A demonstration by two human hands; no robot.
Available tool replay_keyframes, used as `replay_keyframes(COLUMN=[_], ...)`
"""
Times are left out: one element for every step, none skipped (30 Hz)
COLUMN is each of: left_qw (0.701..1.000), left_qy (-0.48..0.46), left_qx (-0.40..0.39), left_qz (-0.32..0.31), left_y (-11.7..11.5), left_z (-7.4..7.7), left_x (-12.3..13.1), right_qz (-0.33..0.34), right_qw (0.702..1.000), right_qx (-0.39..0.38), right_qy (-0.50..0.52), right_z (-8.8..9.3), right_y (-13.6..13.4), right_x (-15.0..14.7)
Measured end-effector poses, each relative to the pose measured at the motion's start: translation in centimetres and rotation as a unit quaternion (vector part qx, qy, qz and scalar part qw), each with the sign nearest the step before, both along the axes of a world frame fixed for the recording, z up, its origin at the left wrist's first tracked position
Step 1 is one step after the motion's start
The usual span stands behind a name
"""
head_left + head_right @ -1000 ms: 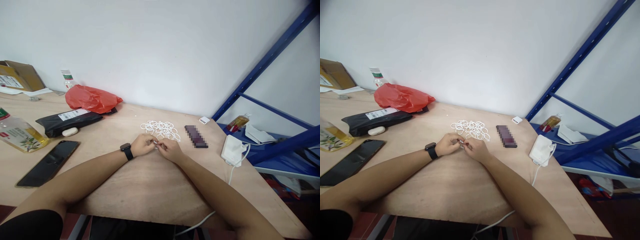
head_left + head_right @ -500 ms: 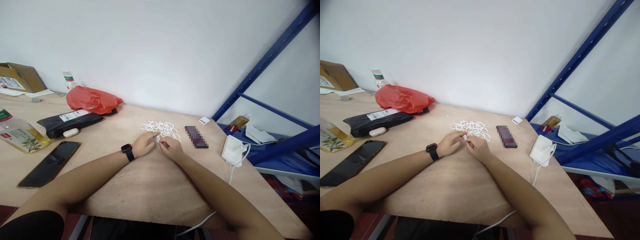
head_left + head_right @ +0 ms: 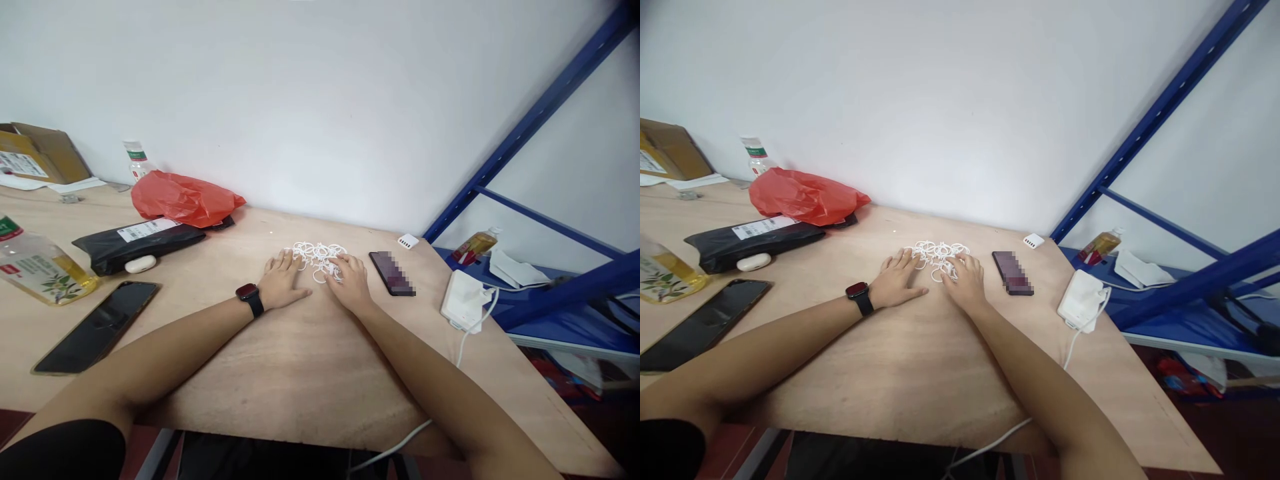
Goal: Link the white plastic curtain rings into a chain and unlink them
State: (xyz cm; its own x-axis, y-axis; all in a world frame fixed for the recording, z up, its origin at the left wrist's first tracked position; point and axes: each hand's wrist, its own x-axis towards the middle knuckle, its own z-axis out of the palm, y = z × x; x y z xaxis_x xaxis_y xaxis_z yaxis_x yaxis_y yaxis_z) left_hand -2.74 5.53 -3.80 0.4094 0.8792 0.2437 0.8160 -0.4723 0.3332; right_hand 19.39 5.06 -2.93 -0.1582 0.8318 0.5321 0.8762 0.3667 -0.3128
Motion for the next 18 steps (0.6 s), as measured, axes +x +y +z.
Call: replay_keyframes(left_qw=[1.000, 1.000, 1.000, 1.000, 0.999, 0.999, 0.999, 0.999, 0.999, 0.999, 0.999, 0.999, 0.999, 0.999, 0.999, 0.999, 0.999, 0.998], left_qy=[0.008, 0.015, 0.020, 0.024, 0.028, 0.031, 0.033, 0.034, 0.033, 0.032, 0.031, 0.029, 0.028, 0.027, 0.026, 0.028, 0.031, 0.037], left_qx=[-0.005, -0.009, -0.011, -0.014, -0.019, -0.023, -0.027, -0.028, -0.027, -0.025, -0.023, -0.023, -0.024, -0.027, -0.032, -0.037, -0.043, -0.049], left_qz=[0.006, 0.008, 0.005, 0.001, -0.002, -0.005, -0.005, -0.005, -0.005, -0.007, -0.009, -0.012, -0.014, -0.015, -0.014, -0.013, -0.012, -0.011], left_y=[0.08, 0.14, 0.18, 0.18, 0.16, 0.13, 0.09, 0.06, 0.04, 0.03, 0.03, 0.02, 0.02, 0.00, -0.04, -0.09, -0.16, -0.23], left_z=[-0.06, -0.10, -0.12, -0.12, -0.10, -0.07, -0.04, -0.02, -0.01, -0.01, -0.01, 0.00, 0.04, 0.11, 0.22, 0.37, 0.55, 0.73], left_x=[-0.06, -0.09, -0.10, -0.09, -0.07, -0.05, -0.04, -0.04, -0.04, -0.04, -0.05, -0.05, -0.05, -0.04, -0.03, -0.01, 0.01, 0.02], right_qz=[-0.005, -0.008, -0.009, -0.008, -0.006, -0.002, 0.002, 0.007, 0.010, 0.013, 0.016, 0.019, 0.022, 0.025, 0.026, 0.026, 0.025, 0.022], right_qw=[1.000, 0.999, 0.998, 0.996, 0.994, 0.992, 0.990, 0.988, 0.986, 0.985, 0.985, 0.984, 0.984, 0.984, 0.984, 0.984, 0.983, 0.983], right_qx=[-0.013, -0.030, -0.051, -0.074, -0.095, -0.112, -0.126, -0.137, -0.145, -0.151, -0.154, -0.156, -0.157, -0.156, -0.156, -0.157, -0.160, -0.163], right_qy=[-0.014, -0.027, -0.039, -0.049, -0.057, -0.064, -0.069, -0.073, -0.077, -0.079, -0.081, -0.082, -0.083, -0.084, -0.084, -0.084, -0.085, -0.086], right_z=[-0.03, -0.05, -0.07, -0.08, -0.10, -0.13, -0.17, -0.22, -0.29, -0.36, -0.43, -0.49, -0.53, -0.55, -0.54, -0.50, -0.44, -0.37], right_y=[-0.02, -0.02, 0.00, 0.04, 0.10, 0.16, 0.23, 0.31, 0.38, 0.44, 0.49, 0.53, 0.55, 0.55, 0.53, 0.51, 0.48, 0.44], right_x=[-0.02, -0.03, -0.03, -0.02, 0.00, 0.02, 0.05, 0.09, 0.13, 0.17, 0.21, 0.25, 0.27, 0.28, 0.28, 0.27, 0.25, 0.22])
